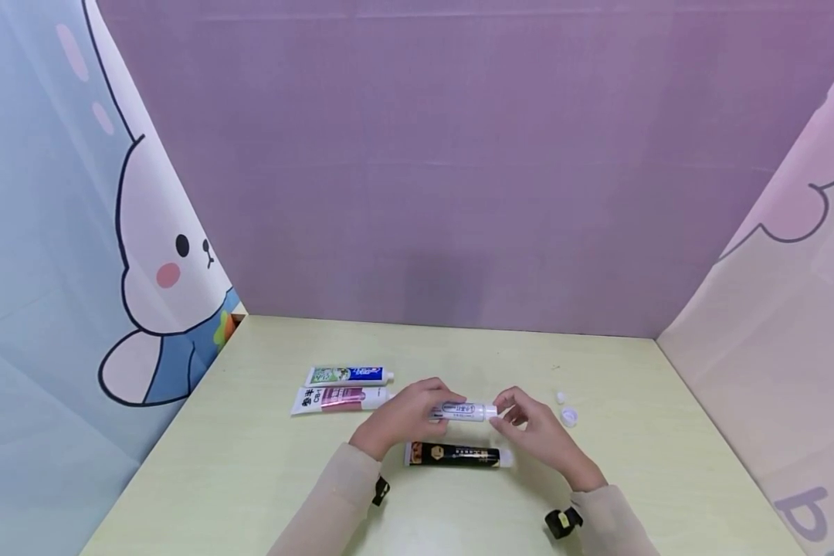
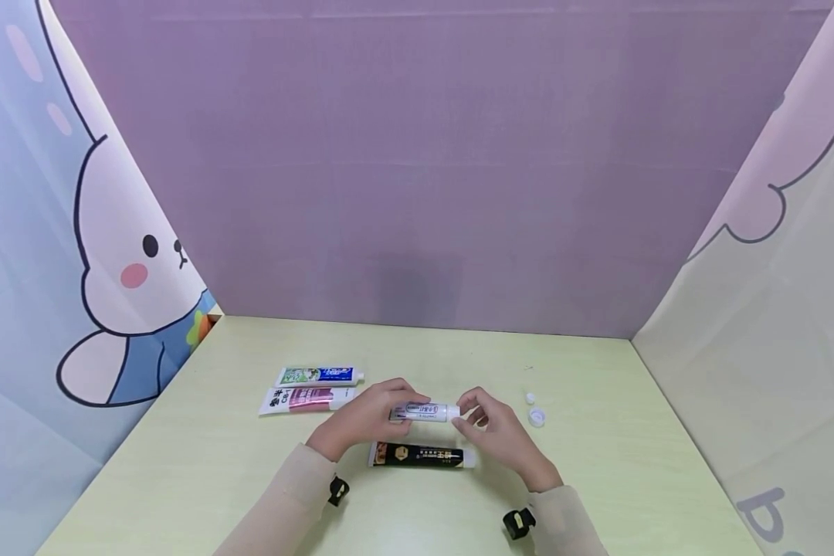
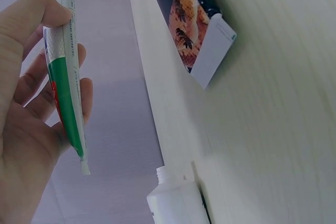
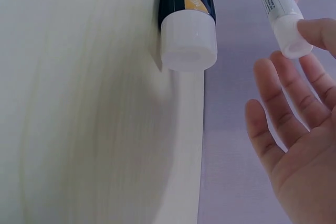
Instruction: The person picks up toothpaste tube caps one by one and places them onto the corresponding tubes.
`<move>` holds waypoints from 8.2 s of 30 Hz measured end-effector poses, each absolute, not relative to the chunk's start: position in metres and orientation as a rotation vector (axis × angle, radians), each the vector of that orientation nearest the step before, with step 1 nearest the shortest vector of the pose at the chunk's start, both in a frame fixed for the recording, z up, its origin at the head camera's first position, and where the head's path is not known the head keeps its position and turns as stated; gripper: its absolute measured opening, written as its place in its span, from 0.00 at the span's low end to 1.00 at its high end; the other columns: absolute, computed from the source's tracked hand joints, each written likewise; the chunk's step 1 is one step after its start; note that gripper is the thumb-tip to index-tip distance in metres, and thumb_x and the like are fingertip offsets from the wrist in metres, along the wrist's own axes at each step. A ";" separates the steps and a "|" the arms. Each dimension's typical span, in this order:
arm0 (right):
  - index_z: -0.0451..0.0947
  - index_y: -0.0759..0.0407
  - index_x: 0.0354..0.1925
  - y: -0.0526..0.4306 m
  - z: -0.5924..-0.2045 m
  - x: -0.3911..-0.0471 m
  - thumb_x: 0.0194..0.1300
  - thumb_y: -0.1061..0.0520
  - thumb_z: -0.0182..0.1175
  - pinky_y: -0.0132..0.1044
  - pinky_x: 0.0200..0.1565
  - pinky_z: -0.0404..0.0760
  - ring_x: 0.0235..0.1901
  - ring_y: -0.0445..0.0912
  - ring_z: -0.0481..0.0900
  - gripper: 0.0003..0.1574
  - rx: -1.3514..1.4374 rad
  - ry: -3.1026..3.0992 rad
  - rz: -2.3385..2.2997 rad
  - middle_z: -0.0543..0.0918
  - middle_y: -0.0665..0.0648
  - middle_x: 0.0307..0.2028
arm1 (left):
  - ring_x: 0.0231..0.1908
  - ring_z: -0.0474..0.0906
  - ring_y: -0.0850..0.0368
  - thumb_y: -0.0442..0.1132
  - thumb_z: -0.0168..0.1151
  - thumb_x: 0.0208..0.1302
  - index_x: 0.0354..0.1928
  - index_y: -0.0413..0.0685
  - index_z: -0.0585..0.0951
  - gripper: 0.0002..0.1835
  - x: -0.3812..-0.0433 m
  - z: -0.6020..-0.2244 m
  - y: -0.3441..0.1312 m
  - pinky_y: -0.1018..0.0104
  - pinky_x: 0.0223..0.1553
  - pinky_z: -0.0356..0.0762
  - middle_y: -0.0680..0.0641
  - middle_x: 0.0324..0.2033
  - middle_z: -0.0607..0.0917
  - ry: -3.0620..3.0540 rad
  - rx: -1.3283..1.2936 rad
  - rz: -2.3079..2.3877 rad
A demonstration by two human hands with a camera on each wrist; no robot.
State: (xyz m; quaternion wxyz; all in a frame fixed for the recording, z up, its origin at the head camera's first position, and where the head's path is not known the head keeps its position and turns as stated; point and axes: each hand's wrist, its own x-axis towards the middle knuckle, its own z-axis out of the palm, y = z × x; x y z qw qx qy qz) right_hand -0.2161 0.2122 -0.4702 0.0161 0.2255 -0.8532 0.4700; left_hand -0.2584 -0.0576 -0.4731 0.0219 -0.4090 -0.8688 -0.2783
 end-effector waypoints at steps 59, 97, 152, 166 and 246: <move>0.73 0.52 0.48 0.217 -0.478 -0.222 0.64 0.58 0.70 0.42 0.45 0.81 0.39 0.46 0.82 0.18 0.767 -2.649 1.432 0.82 0.50 0.42 | 0.42 0.75 0.67 0.36 0.69 0.59 0.60 0.51 0.83 0.25 -0.260 -0.473 -0.058 0.77 0.45 0.76 0.54 0.47 0.82 -2.673 -1.287 -0.857; 0.75 0.52 0.44 0.219 -0.479 -0.221 0.81 0.47 0.46 0.39 0.41 0.78 0.39 0.54 0.82 0.14 0.696 -2.826 1.456 0.83 0.60 0.38 | 0.42 0.75 0.66 0.34 0.69 0.60 0.60 0.50 0.83 0.24 -0.255 -0.469 -0.057 0.77 0.46 0.76 0.54 0.47 0.82 -2.671 -1.295 -0.927; 0.73 0.53 0.52 0.220 -0.475 -0.217 0.65 0.53 0.70 0.41 0.43 0.81 0.41 0.48 0.82 0.21 0.764 -2.683 1.521 0.82 0.52 0.45 | 0.40 0.74 0.67 0.35 0.69 0.59 0.60 0.51 0.83 0.24 -0.254 -0.470 -0.056 0.78 0.43 0.76 0.54 0.46 0.82 -2.655 -1.310 -0.918; 0.76 0.52 0.48 0.219 -0.472 -0.214 0.67 0.53 0.67 0.37 0.36 0.81 0.35 0.48 0.81 0.14 0.708 -2.708 1.546 0.83 0.54 0.38 | 0.41 0.75 0.67 0.36 0.68 0.60 0.60 0.52 0.83 0.24 -0.254 -0.470 -0.056 0.79 0.44 0.75 0.55 0.46 0.81 -2.669 -1.305 -0.907; 0.78 0.58 0.57 0.212 -0.476 -0.211 0.73 0.54 0.60 0.35 0.48 0.82 0.45 0.46 0.83 0.18 0.751 -2.642 1.685 0.83 0.56 0.47 | 0.41 0.75 0.67 0.37 0.67 0.64 0.61 0.53 0.82 0.23 -0.249 -0.464 -0.055 0.78 0.43 0.77 0.55 0.48 0.81 -2.665 -1.313 -0.989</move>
